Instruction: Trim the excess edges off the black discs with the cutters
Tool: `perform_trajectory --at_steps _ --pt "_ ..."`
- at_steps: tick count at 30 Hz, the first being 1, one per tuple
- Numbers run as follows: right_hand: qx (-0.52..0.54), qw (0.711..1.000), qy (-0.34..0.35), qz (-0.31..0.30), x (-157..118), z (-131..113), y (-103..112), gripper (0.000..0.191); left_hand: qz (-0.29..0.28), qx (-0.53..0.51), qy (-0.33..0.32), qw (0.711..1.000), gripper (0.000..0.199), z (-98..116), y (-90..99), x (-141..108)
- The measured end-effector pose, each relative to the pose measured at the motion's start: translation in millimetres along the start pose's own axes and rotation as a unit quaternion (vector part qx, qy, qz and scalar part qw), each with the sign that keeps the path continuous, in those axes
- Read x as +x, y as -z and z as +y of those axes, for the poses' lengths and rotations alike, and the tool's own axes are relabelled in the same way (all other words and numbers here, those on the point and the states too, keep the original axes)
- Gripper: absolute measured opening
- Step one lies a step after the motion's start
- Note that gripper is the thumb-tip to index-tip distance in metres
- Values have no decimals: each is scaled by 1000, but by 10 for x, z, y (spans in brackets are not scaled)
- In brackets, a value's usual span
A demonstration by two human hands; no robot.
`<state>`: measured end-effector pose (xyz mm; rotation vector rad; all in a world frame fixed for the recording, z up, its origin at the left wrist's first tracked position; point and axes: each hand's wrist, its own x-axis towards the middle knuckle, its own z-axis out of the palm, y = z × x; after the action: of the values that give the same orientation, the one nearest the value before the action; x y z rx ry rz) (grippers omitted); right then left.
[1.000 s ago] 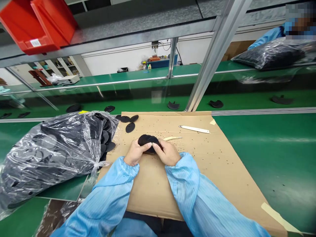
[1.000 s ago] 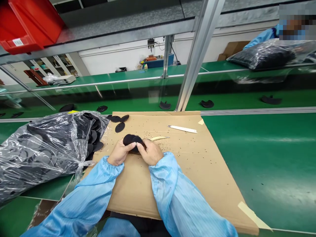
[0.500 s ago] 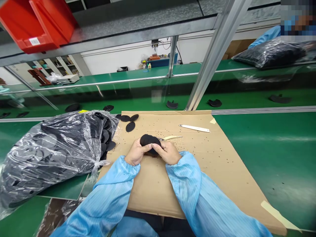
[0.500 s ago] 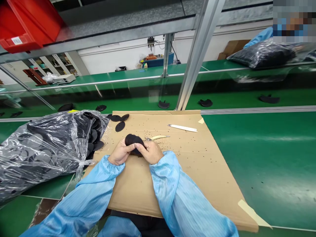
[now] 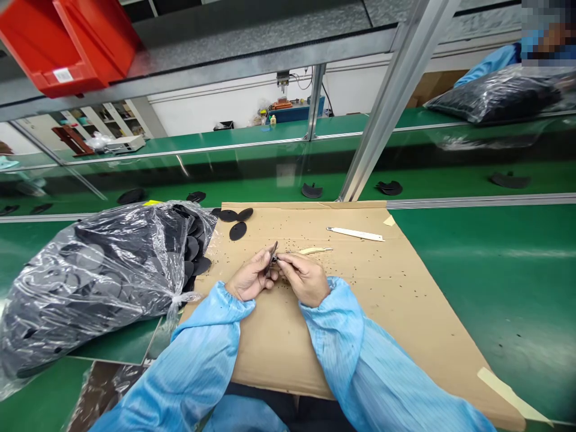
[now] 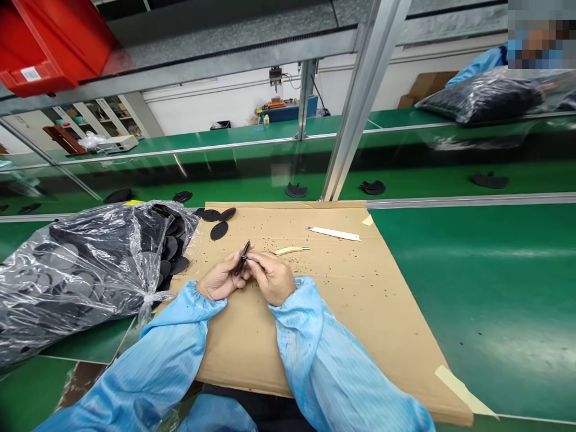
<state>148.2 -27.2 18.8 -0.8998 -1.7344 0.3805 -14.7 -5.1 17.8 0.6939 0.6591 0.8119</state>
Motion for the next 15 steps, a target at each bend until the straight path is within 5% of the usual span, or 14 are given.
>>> perform_trajectory --at_steps 10,15 --pt "-92 992 80 -22 1 -43 33 20 15 18 -13 1000 73 38 -66 -55" --pt "-22 1000 -13 -4 -21 -10 -37 22 61 22 -90 994 65 -33 -99 20"
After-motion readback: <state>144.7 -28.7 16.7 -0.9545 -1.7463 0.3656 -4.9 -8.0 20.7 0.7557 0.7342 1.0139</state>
